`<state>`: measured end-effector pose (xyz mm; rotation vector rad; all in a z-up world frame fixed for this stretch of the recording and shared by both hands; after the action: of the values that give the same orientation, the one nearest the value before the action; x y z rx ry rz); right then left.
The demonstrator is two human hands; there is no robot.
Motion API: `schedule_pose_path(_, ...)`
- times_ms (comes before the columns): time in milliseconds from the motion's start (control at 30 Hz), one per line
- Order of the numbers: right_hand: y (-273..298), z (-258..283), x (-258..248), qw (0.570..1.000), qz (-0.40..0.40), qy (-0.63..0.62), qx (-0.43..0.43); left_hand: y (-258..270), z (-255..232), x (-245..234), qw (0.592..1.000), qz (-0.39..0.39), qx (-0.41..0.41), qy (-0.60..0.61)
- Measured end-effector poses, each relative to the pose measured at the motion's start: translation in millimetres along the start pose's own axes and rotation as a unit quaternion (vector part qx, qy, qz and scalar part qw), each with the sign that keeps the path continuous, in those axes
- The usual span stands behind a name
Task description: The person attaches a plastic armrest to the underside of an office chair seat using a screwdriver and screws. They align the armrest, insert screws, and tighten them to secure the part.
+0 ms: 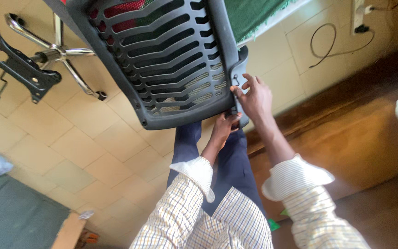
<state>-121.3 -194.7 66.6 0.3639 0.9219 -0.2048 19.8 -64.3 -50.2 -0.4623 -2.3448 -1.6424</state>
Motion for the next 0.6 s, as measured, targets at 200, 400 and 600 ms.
schedule_pose_path(200, -0.4, 28.3, -9.0, 0.999, 0.034, -0.001, -0.041, 20.7, -18.9, -6.1, 0.995, 0.092, 0.005, -0.023)
schedule_pose_path(400, 7.1, -14.2, 23.8, 0.997, -0.06, 0.048, 0.015, 15.9, -10.9, -9.4, 0.997, 0.075, 0.024, -0.022)
schedule_pose_path(600, 29.4, -68.7, 77.1, 0.807, -0.041, -0.417, 0.416, 1.1, -1.9, -11.4, 0.997, 0.046, 0.035, -0.049)
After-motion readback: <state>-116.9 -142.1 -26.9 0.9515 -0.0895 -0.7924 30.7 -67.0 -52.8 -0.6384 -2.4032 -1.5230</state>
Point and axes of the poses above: each hand's wrist, its own y-axis away from the middle knuckle, its own x-axis out of the palm, z = x × y, the point moved 8 cm from there along -y, towards the middle knuckle, and after that the axes turned 6 degrees about -y, right-handed, at the moved point
